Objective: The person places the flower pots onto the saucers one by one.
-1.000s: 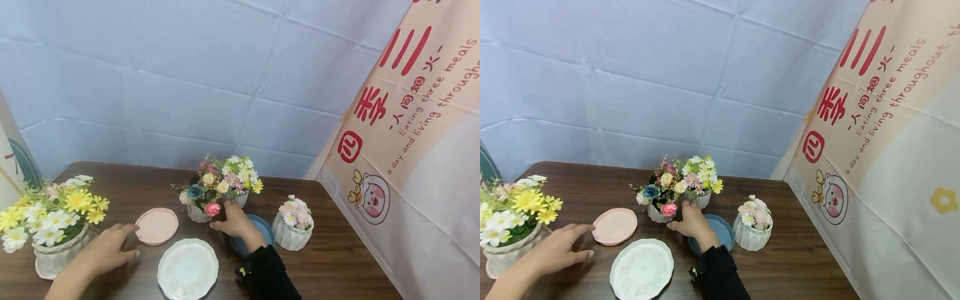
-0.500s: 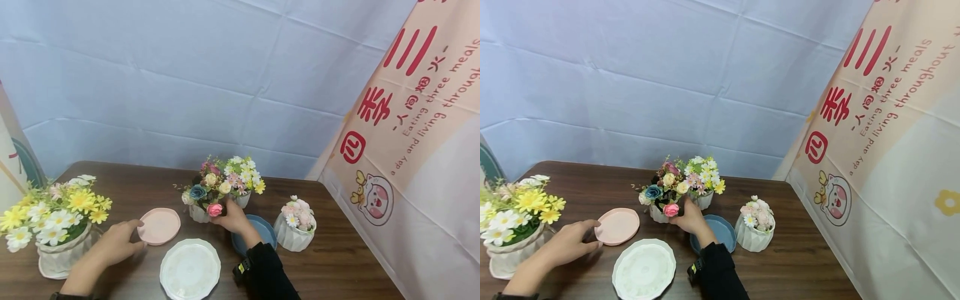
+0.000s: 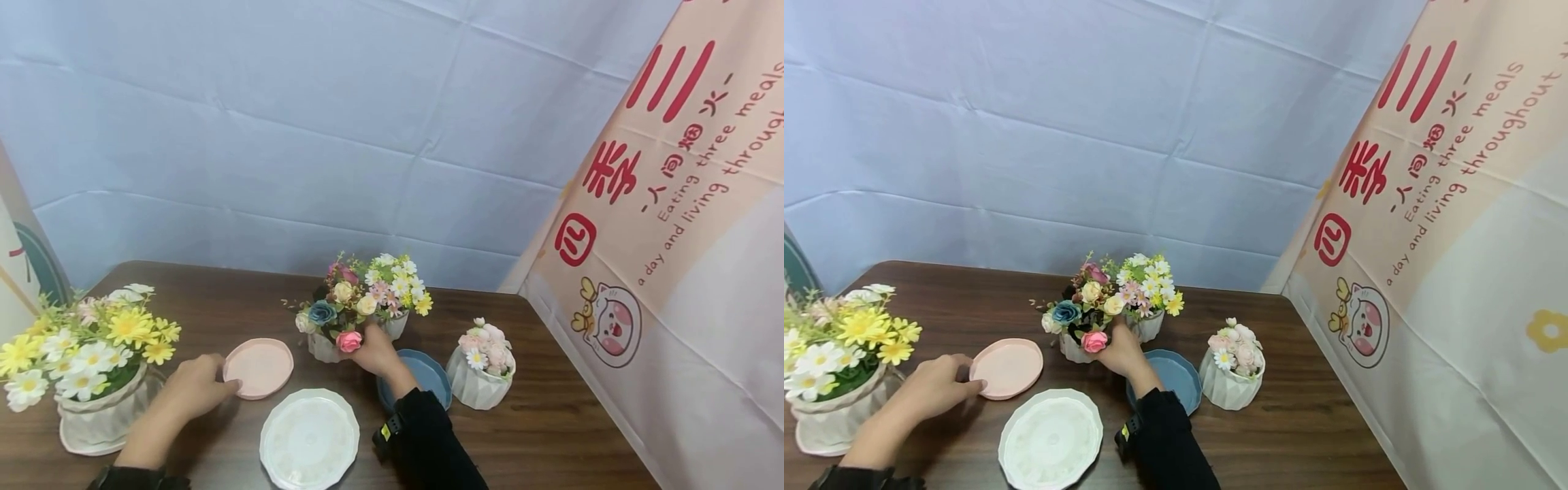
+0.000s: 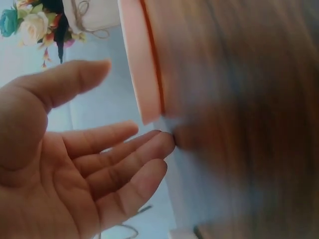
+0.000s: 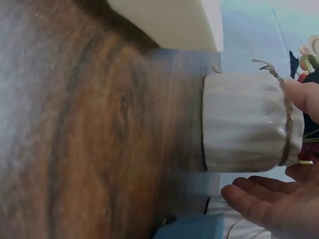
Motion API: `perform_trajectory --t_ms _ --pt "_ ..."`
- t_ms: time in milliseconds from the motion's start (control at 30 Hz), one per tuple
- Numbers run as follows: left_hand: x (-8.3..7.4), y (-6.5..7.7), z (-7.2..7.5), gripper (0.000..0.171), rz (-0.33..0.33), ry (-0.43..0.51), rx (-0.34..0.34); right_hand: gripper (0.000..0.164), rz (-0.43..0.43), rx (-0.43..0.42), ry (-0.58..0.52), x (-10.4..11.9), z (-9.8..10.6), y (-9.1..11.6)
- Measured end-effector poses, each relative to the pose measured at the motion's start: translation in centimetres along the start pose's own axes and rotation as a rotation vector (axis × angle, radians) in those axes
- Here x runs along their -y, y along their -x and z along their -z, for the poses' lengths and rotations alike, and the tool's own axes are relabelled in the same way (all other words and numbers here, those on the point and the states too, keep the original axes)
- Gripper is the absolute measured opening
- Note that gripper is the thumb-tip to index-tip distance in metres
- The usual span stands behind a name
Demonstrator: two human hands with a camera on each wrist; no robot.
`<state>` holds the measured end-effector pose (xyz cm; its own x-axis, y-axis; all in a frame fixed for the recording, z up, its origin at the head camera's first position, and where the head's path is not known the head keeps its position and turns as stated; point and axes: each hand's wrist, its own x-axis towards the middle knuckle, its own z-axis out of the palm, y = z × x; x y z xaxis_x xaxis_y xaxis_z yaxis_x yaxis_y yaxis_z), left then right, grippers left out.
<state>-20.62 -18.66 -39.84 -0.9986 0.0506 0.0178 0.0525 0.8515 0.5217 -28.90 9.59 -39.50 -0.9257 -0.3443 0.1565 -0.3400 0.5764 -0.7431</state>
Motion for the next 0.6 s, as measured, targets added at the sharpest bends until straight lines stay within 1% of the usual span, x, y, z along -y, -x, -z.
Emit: perform_trajectory --t_ms 133,233,433,533,600 --pt "-0.22 -0.12 0.15 0.029 0.049 0.02 -0.002 0.064 0.056 -0.03 -0.027 -0.06 -0.3 -0.34" --pt "-0.38 -0.2 0.01 0.027 0.065 0.023 -0.007 0.062 0.081 -0.035 -0.033 0.04 -0.38 -0.58" --pt "-0.51 -0.66 -0.1 0.028 0.071 0.022 -0.022 0.06 0.085 -0.063 0.054 0.37 -0.33 -0.96" --pt "-0.47 -0.8 -0.08 0.026 0.081 0.036 -0.009 0.059 0.08 -0.081 0.114 0.53 -0.34 -1.02" --pt "-0.38 -0.77 -0.15 0.024 0.097 0.064 0.009 0.055 0.071 -0.09 0.151 0.62 -0.36 -1.01"
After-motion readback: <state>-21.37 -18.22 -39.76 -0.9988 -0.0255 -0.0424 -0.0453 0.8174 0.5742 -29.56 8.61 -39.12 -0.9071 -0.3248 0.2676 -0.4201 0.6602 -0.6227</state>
